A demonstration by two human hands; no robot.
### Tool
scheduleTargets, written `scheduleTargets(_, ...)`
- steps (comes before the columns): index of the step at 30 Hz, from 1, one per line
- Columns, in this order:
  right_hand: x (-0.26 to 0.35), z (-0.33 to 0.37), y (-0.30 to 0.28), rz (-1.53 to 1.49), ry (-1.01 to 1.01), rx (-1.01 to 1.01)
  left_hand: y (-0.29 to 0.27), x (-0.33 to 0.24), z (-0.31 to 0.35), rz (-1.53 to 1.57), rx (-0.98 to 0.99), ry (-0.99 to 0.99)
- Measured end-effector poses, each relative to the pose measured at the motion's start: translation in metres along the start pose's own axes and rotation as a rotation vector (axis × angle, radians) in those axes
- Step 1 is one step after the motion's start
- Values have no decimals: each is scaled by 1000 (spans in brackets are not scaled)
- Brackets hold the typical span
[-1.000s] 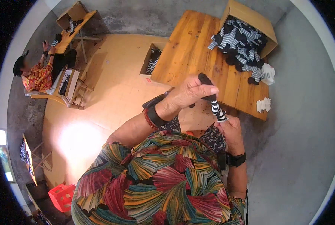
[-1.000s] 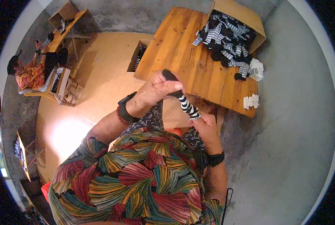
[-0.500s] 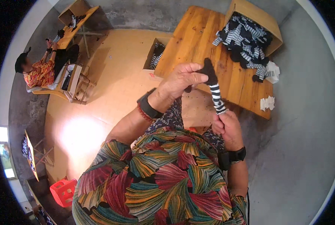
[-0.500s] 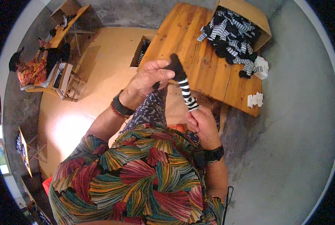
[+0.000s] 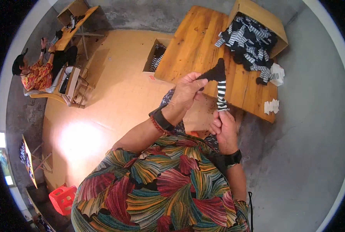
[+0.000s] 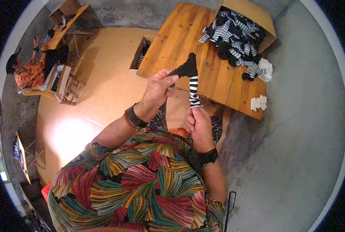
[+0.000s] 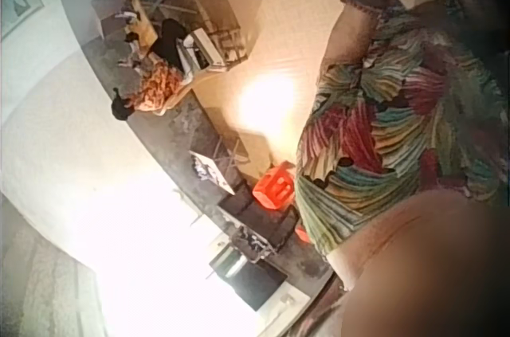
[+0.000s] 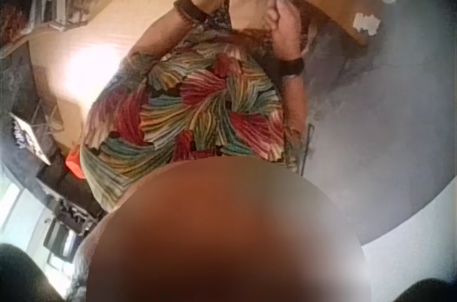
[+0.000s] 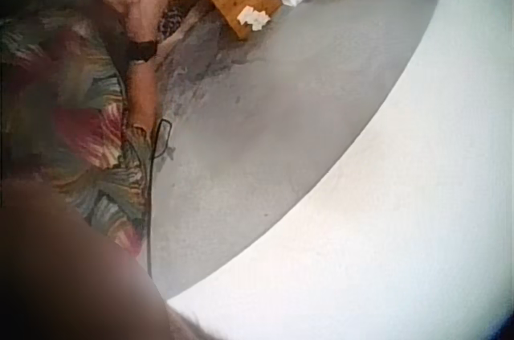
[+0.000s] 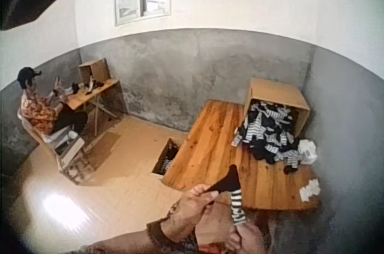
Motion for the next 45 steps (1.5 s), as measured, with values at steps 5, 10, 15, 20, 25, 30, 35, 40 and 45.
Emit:
scheduleTargets(5,1,-3,2,-2,55,87,0,-4,-12,-367,240,45)
scheduleTargets(10,12,-6,-18,194,-61,7,-24,-68,-8,-449,10,391)
scheduleTargets(15,37,-10,-12,732,-438,-138,-1,-28,4,-390,144,77)
scheduleTargets(20,51,2,4,1099,-752,-133,7,-14,-3,26,51,-18)
scheduleTargets(25,53,15,1,1327,-783,-69,-45,-43,-27,260,-162,88)
scheduleTargets(30,59,17,-78,1258,-634,-188,-65,-67,-35,274,-106,104)
scheduleTargets(35,71,4,-54,543,-504,-240,-35,-39,-27,346,53,-72)
scheduleTargets(40,54,-32,17,663,-569,-17,16,2,-16,445,138,-197)
scheduleTargets(45,25,-29,26,261,-288,111,9,17,-18,535,81,-299)
Point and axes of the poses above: each hand's wrist, its own z-axis away from the middle knuckle, its own y-axis out of the palm, x = y × z, the point moved 9 cm from there along -z, towards the middle knuckle, and after that the axes turned 3 degrees about -x, right-handed, at the moved point
